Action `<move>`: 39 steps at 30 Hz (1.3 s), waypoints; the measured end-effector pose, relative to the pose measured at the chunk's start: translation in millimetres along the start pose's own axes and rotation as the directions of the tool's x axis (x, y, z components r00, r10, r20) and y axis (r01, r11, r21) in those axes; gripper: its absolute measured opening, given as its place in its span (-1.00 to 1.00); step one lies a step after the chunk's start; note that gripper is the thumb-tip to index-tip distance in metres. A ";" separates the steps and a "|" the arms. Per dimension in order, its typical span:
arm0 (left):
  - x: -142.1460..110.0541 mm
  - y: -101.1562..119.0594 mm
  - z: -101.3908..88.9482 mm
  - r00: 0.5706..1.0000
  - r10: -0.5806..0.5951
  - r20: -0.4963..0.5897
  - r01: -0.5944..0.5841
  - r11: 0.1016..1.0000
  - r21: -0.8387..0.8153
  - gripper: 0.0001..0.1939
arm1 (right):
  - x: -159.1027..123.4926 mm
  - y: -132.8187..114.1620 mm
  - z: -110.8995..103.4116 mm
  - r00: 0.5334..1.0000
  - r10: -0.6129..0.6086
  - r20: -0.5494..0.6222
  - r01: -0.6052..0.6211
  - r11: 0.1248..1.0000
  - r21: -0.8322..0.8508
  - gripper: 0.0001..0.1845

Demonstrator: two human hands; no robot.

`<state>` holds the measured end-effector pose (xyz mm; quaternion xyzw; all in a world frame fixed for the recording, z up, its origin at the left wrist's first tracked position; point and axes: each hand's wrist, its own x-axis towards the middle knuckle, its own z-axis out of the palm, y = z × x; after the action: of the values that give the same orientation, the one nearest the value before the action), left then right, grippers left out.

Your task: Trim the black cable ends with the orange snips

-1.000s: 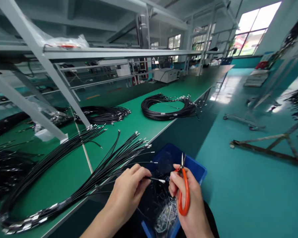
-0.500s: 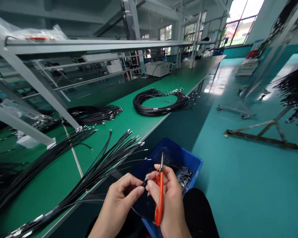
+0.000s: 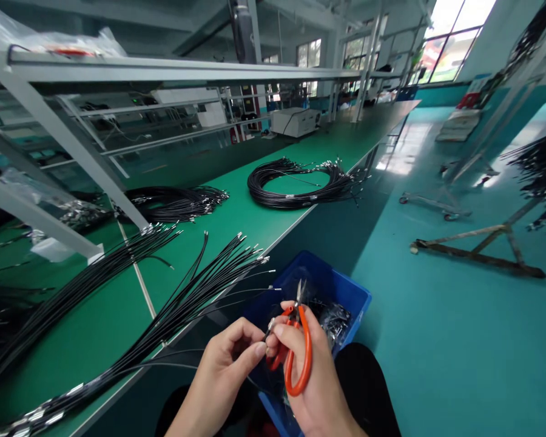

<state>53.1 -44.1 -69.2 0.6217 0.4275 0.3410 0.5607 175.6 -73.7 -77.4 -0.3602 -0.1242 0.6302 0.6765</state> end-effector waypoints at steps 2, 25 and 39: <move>-1.8 -1.0 0.7 1.000 0.014 0.018 -0.012 0.997 -0.072 -0.88 | -1.6 3.0 2.5 0.999 0.052 0.004 -0.052 0.998 0.044 -0.78; 0.8 1.8 -8.4 0.999 -0.034 -0.041 0.014 0.915 -0.403 -0.89 | -4.2 7.1 17.0 0.989 0.122 0.078 -0.131 0.985 0.113 -0.82; -10.6 3.5 -19.2 0.922 0.329 -0.205 -0.192 0.847 0.495 -0.85 | -0.5 7.8 21.5 0.995 0.097 0.022 -0.099 0.993 0.070 -0.81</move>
<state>32.0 -45.9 -62.5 0.7356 0.4826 0.3869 0.2763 156.1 -67.5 -67.0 -0.3358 -0.0902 0.6699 0.6560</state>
